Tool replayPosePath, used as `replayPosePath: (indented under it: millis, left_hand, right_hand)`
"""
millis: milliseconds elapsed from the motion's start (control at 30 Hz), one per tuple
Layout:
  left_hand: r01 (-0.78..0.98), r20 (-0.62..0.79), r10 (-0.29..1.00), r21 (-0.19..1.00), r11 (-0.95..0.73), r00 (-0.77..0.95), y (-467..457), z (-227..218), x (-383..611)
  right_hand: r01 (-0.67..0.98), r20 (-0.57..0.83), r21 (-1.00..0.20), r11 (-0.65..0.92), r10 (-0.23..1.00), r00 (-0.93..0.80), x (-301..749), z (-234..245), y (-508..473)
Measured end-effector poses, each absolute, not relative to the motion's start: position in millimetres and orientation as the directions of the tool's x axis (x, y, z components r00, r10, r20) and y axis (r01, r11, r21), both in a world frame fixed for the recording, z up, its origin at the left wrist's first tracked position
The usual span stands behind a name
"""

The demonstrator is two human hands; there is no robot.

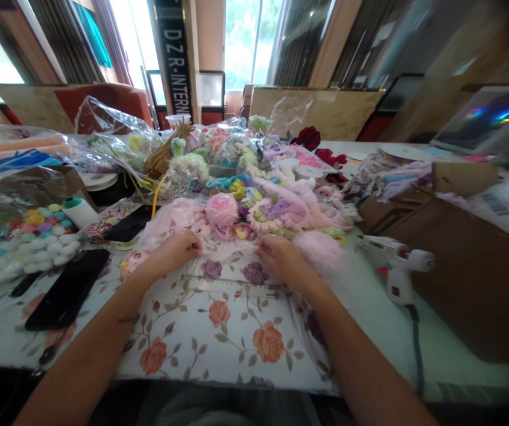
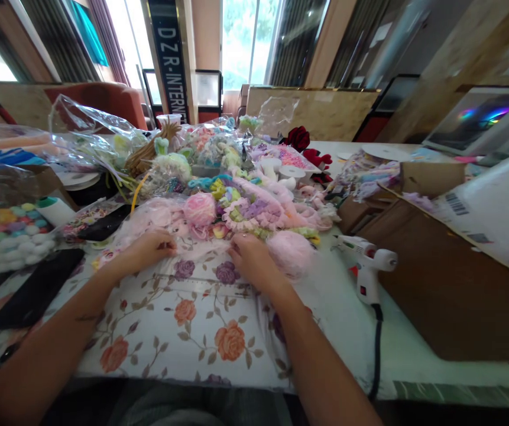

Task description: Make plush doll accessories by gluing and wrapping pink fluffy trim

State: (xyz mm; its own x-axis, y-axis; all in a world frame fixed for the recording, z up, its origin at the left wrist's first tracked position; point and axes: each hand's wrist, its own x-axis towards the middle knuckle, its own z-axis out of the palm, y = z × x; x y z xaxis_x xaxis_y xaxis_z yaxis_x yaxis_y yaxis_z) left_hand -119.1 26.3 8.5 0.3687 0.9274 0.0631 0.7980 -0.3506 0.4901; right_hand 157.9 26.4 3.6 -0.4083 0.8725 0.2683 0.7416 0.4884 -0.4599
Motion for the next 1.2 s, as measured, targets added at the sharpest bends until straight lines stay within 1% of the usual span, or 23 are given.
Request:
replayPosePath:
  millis: [67, 100, 133, 167, 233, 300, 333, 367, 467, 567, 633, 700, 767, 867, 933, 967, 1000, 1067, 1133, 1200]
  left_hand:
    - [0.742, 0.008, 0.936, 0.608, -0.284, 0.351, 25, 14, -124]
    - [0.703, -0.029, 0.934, 0.667, -0.247, 0.355, 23, 17, -126]
    - [0.664, -0.066, 0.923, 0.715, -0.221, 0.378, 21, 21, -129]
    - [0.632, -0.101, 0.903, 0.747, -0.209, 0.418, 19, 24, -131]
    - [0.606, -0.172, 0.834, 0.764, -0.223, 0.524, 14, 28, -134]
    - [0.629, -0.241, 0.766, 0.733, -0.258, 0.595, 12, 29, -133]
    - [0.652, -0.263, 0.755, 0.708, -0.271, 0.6, 11, 28, -131]
    - [0.678, -0.266, 0.766, 0.68, -0.281, 0.585, 11, 27, -129]
    - [0.729, -0.199, 0.843, 0.622, -0.284, 0.499, 13, 22, -124]
    - [0.745, -0.184, 0.852, 0.595, -0.301, 0.491, 14, 20, -124]
    - [0.75, -0.193, 0.837, 0.575, -0.327, 0.512, 14, 21, -126]
    - [0.752, -0.166, 0.847, 0.567, -0.338, 0.505, 13, 25, -132]
    - [0.754, -0.161, 0.879, 0.595, -0.277, 0.449, 12, 29, -138]
    - [0.742, -0.197, 0.926, 0.66, -0.118, 0.322, 11, 35, -146]
    - [0.747, -0.145, 0.96, 0.66, -0.086, 0.239, 11, 37, -146]
    - [0.757, -0.087, 0.971, 0.643, -0.116, 0.222, 10, 37, -144]
    - [0.768, -0.025, 0.97, 0.616, -0.176, 0.242, 9, 37, -141]
    - [0.752, 0.067, 0.922, 0.558, -0.351, 0.38, 6, 36, -132]
    - [0.679, 0.092, 0.834, 0.537, -0.501, 0.544, 3, 34, -123]
    - [0.633, 0.057, 0.778, 0.546, -0.549, 0.626, -1, 32, -115]
  right_hand:
    - [0.563, 0.232, -0.706, 0.43, 0.891, -0.39, 165, 15, 23]
    - [0.477, 0.212, -0.787, 0.391, 0.898, -0.386, 170, 22, 20]
    - [0.417, 0.196, -0.835, 0.359, 0.903, -0.383, 175, 29, 18]
    - [0.396, 0.187, -0.852, 0.342, 0.906, -0.379, 181, 36, 15]
    - [0.434, 0.175, -0.834, 0.34, 0.91, -0.376, 192, 47, 11]
    - [0.515, 0.166, -0.779, 0.358, 0.909, -0.381, 200, 51, 10]
    - [0.559, 0.164, -0.741, 0.372, 0.908, -0.387, 201, 50, 11]
    - [0.601, 0.162, -0.699, 0.388, 0.904, -0.396, 201, 47, 12]
    - [0.701, 0.134, -0.566, 0.434, 0.887, -0.441, 195, 33, 16]
    - [0.749, 0.077, -0.487, 0.45, 0.876, -0.477, 190, 23, 20]
    - [0.755, 0.061, -0.484, 0.442, 0.878, -0.475, 191, 23, 21]
    - [0.754, 0.067, -0.497, 0.43, 0.885, -0.46, 194, 26, 21]
    - [0.75, 0.108, -0.507, 0.425, 0.894, -0.434, 196, 31, 20]
    - [0.734, 0.23, -0.519, 0.438, 0.898, -0.374, 192, 37, 16]
    - [0.711, 0.29, -0.527, 0.465, 0.885, -0.364, 185, 37, 13]
    - [0.698, 0.295, -0.526, 0.486, 0.874, -0.386, 181, 37, 11]
    - [0.686, 0.282, -0.519, 0.509, 0.86, -0.425, 176, 37, 9]
    - [0.67, 0.212, -0.493, 0.556, 0.823, -0.527, 168, 36, 5]
    - [0.672, 0.119, -0.46, 0.58, 0.79, -0.601, 161, 36, 1]
    - [0.689, 0.047, -0.431, 0.583, 0.777, -0.628, 158, 36, -1]
